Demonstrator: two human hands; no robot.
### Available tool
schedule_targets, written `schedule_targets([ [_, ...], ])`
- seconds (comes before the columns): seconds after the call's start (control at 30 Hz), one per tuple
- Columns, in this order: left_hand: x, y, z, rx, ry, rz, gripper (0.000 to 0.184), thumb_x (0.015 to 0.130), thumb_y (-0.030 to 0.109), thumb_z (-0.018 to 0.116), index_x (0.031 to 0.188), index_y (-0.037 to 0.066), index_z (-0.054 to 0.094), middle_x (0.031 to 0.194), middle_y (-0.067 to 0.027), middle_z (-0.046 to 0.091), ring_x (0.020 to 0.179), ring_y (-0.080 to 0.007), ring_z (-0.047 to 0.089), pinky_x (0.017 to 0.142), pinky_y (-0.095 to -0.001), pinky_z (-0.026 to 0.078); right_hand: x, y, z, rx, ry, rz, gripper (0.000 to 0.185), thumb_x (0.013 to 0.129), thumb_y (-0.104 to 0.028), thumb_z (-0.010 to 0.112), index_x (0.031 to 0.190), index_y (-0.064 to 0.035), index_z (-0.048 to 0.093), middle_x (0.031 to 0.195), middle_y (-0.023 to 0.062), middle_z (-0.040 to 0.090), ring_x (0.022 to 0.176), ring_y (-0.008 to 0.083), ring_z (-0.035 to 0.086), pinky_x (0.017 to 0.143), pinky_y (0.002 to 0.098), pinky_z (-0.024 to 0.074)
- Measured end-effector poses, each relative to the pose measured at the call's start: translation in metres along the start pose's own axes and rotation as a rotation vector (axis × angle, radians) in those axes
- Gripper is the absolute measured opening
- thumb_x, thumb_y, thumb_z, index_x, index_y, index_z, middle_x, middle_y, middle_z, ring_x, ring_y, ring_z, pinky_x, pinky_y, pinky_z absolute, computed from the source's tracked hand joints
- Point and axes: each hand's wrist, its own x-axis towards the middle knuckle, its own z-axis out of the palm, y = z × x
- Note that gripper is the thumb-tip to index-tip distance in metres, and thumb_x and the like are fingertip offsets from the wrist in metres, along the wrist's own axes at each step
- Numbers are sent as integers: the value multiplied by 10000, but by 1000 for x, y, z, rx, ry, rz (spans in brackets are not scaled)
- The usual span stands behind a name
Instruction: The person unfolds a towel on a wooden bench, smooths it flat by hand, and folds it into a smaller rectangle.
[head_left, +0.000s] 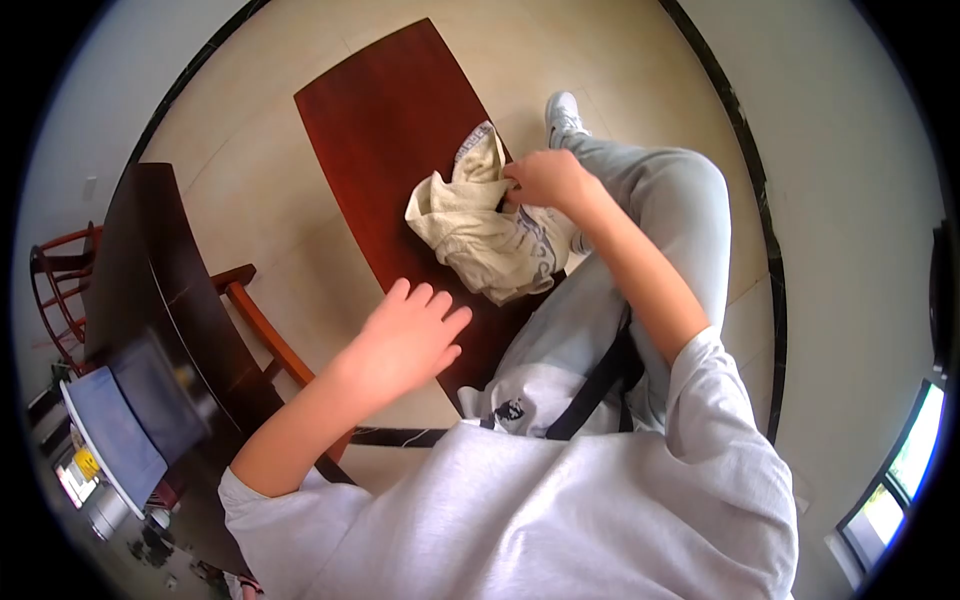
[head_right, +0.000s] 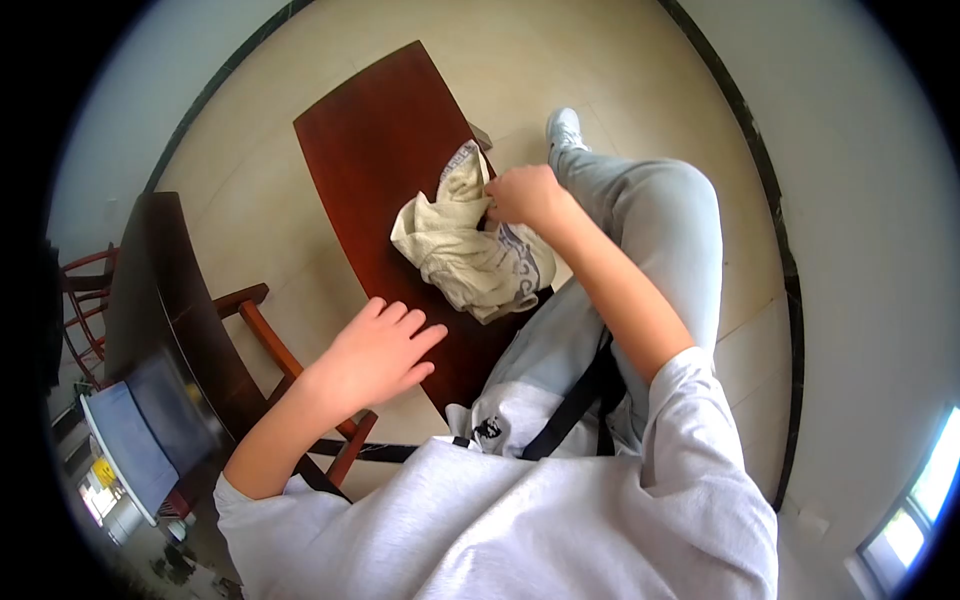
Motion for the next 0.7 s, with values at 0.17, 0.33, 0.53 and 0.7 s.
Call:
schedule_targets([
  [0.17, 3, -4, -4, 71, 4, -14, 413, 937, 340, 624, 1288, 123, 606, 1075, -58, 610, 1033, -227, 554, 941, -373, 416, -8, 15, -9, -45, -8, -40, 377, 828, -283, 648, 1199, -295, 712, 1241, 14, 668, 1157, 300, 616, 919, 408, 540],
  [0.33, 1, -6, 0, 23, 24, -7, 413, 934, 334, 631, 1286, 120, 598, 1090, -60, 612, 1049, -228, 560, 946, -371, 421, -6, 16, 3, -206, 136, 47, 240, 823, -285, 686, 1049, -237, 752, 1285, 18, 625, 1182, 294, 577, 879, 429, 524],
  [0.53, 11, -9, -17, 14, 182, 30, 462, 919, 298, 656, 1333, 116, 567, 1210, -88, 592, 1098, -260, 565, 966, -389, 432, -35, 9, -46, 731, -234, -418, 263, 1002, -294, 605, 879, -64, 636, 815, -31, 580, 799, 63, 480, 754, 258, 413],
  [0.7, 21, -3, -41, -68, 482, -1, 495, 871, 240, 694, 1325, 107, 552, 1298, -106, 545, 1137, -298, 563, 961, -426, 461, -52, -2, -48, 1216, -359, -595, 179, 1008, -201, 601, 943, -35, 620, 879, -77, 572, 807, 33, 466, 750, 243, 417],
])
